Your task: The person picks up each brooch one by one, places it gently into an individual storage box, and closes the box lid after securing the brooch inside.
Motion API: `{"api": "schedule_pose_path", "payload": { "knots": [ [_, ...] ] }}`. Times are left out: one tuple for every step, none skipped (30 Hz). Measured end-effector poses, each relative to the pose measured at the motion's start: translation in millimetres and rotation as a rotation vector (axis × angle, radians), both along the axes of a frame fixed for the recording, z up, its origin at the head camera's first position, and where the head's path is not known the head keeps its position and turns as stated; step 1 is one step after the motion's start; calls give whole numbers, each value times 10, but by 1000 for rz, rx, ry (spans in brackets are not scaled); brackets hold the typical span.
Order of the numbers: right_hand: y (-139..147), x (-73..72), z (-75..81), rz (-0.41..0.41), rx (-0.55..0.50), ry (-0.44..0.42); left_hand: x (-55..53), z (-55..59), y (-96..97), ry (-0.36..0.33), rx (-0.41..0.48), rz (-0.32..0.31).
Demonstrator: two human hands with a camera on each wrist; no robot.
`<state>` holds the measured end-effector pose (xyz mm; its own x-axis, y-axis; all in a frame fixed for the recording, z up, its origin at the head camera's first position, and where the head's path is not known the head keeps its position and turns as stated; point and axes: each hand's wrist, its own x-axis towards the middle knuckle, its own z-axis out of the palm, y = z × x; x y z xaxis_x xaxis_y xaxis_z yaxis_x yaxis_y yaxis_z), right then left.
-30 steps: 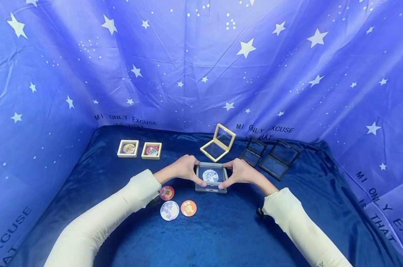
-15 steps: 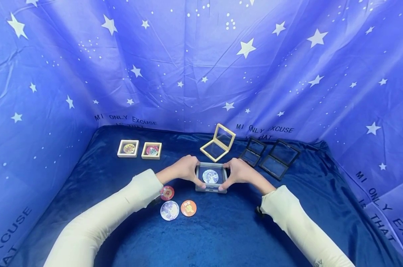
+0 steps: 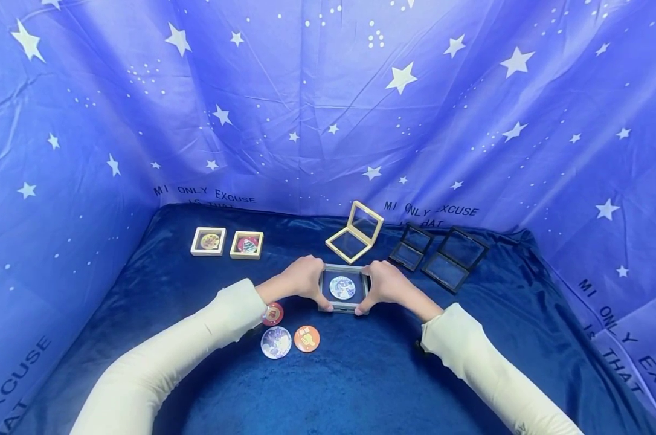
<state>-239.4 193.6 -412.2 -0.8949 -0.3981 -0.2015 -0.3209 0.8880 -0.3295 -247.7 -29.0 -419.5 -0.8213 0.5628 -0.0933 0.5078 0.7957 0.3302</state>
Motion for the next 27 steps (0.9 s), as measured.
{"api": "schedule_pose_path", "payload": {
  "knots": [
    [-3, 3, -5, -2, 8, 4, 2, -5, 3, 2, -1, 2],
    [-5, 7, -6, -2, 14, 10, 6, -8, 7, 4, -7, 3],
    [-8, 11, -8, -1, 17, 13, 10, -9, 10, 4, -10, 7],
    [-10, 16, -10, -4, 18, 15, 15, -8, 14, 3, -12, 10],
    [-14, 21, -7, -7, 17, 16, 20, -8, 17, 4, -15, 13],
    [-15, 26, -8, -8, 17, 19, 25, -8, 20, 8, -18, 15],
    [-18, 31, -13, -10, 20, 21, 31, -8, 23, 11, -19, 14],
    [-24, 37, -15, -11, 20, 24, 38, -10, 25, 15, -24, 14],
    [-29, 43, -20, -11, 19, 25, 42, -16, 27, 21, -27, 13],
    [-33, 49, -22, -10, 18, 27, 46, -21, 30, 26, -26, 12],
    [-38, 54, -23, -8, 18, 29, 47, -28, 33, 34, -30, 12],
    [-41, 59, -24, -6, 17, 31, 48, -36, 35, 40, -34, 11],
    [-46, 65, -22, -7, 13, 32, 49, -41, 37, 44, -39, 11],
    [-50, 69, -17, -6, 7, 30, 48, -47, 40, 48, -44, 13],
    [-51, 72, -13, -6, 5, 30, 47, -49, 42, 50, -48, 13],
    [-51, 73, -11, -7, 3, 29, 48, -47, 44, 49, -51, 15],
    [-51, 73, -12, -7, 2, 29, 50, -46, 44, 47, -55, 16],
    [-51, 73, -13, -7, 1, 28, 52, -44, 44, 41, -53, 17],
    [-51, 72, -15, -8, 0, 26, 55, -40, 43, 36, -53, 18],
    [-51, 71, -17, -9, 0, 25, 58, -37, 43, 31, -53, 20],
    [-50, 69, -19, -9, 0, 25, 60, -35, 43, 28, -53, 21],
    [-50, 68, -20, -9, -1, 25, 62, -33, 43, 26, -53, 22],
    [-49, 66, -21, -9, 0, 24, 64, -34, 43, 25, -53, 22],
    [-49, 64, -22, -10, 0, 24, 63, -35, 45, 25, -54, 22],
    [-48, 63, -22, -12, 1, 23, 64, -37, 47, 28, -56, 23],
    [-46, 61, -23, -13, 2, 23, 63, -39, 49, 29, -55, 23],
    [-43, 61, -24, -14, 1, 22, 62, -41, 50, 29, -53, 22]
  ]
}}
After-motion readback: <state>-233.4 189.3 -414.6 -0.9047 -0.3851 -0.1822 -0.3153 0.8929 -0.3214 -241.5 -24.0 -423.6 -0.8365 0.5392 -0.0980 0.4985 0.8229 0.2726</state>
